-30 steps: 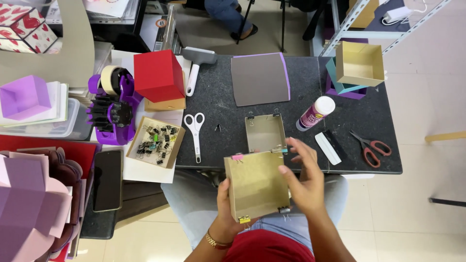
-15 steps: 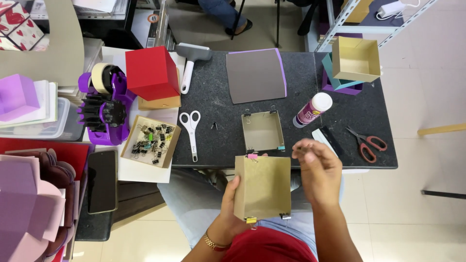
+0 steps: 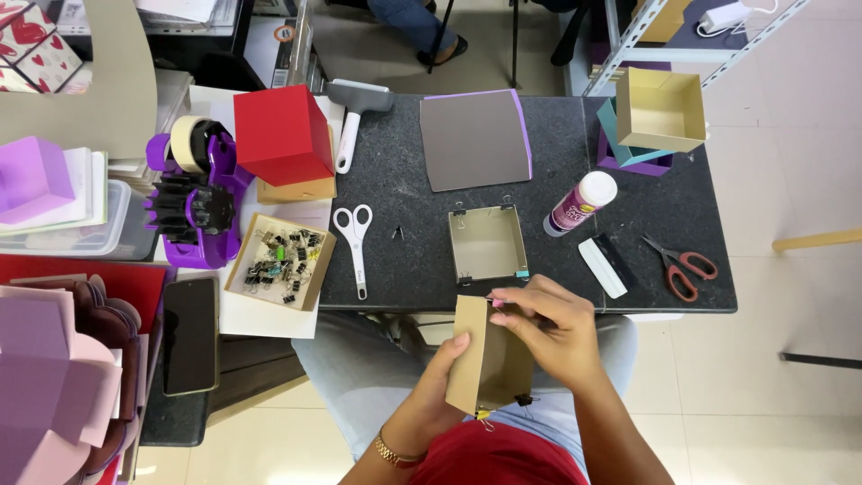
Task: The person applies glue to the edges of a folded paper box, presses the seams, and secures them with binder clips. They repeat this process on multiple boxes of different colors, removing clips from finished boxes and placing them aside.
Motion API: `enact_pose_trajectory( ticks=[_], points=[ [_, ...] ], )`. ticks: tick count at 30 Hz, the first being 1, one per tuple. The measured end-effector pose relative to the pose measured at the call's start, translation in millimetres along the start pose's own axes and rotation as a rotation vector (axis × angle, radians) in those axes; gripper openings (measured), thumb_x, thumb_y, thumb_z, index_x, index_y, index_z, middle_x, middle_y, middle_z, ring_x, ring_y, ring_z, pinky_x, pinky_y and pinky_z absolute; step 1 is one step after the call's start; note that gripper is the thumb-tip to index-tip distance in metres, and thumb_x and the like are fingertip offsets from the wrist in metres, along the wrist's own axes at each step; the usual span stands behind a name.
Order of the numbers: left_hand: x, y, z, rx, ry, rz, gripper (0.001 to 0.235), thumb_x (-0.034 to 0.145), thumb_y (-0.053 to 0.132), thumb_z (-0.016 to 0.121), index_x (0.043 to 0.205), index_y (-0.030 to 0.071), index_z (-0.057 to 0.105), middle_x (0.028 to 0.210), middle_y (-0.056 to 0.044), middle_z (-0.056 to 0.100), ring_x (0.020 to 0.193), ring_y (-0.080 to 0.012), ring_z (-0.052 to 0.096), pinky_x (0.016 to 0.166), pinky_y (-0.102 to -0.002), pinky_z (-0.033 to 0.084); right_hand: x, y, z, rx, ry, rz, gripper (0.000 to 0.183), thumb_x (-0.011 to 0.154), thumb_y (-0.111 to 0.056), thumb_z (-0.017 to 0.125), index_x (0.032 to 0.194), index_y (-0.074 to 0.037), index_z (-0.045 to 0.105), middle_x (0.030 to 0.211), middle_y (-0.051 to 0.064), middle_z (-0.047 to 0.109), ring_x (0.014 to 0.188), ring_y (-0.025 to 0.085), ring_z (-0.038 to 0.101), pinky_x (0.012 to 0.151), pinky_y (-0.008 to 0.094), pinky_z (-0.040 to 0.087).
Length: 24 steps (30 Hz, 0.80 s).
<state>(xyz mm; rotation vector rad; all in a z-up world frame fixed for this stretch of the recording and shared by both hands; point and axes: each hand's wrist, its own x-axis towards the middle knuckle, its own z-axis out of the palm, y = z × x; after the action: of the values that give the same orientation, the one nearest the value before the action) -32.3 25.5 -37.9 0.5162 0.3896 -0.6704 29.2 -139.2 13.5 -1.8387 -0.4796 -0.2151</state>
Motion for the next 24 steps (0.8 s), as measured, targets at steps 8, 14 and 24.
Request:
enact_pose_trajectory(
  ticks=[8,14,24],
  points=[
    [0.4,8.7,5.3,-0.063,0.030,0.005,0.070,0.085,0.056,0.058,0.138,0.011,0.053,0.117,-0.013,0.060,0.101,-0.0278,0.060,0.074,-0.039,0.054,-10.4,27.7,-17.3,0.536,0.262,0.124,0.016,0.098,-0.016,0.063,0.100,0.001,0.063,0.083,0.011,0.050,0.069,0.017,0.043,0.060,0.028,0.035],
    [-5.2,26.2,14.9,-0.198,0.192,0.149,0.062,0.089,0.055,0.055,0.135,0.013,0.061,0.114,-0.012,0.069,0.098,-0.0293,0.065,0.078,-0.044,0.054,-16.0,50.9,-28.6,1.053,0.293,0.555,0.029,0.073,-0.025,0.055,0.085,0.001,0.061,0.077,0.012,0.054,0.058,0.018,0.040,0.047,0.028,0.024],
    [-20.6,51.0,42.4,-0.210,0.251,0.165,0.075,0.085,0.065,0.044,0.138,0.014,0.057,0.124,-0.019,0.064,0.108,-0.0372,0.061,0.082,-0.052,0.052,-31.4,23.2,-15.8,0.062,-0.311,-0.015,0.034,0.078,-0.019,0.087,0.109,-0.014,0.078,0.073,-0.002,0.069,0.055,0.011,0.042,0.052,0.026,0.036]
  ],
)
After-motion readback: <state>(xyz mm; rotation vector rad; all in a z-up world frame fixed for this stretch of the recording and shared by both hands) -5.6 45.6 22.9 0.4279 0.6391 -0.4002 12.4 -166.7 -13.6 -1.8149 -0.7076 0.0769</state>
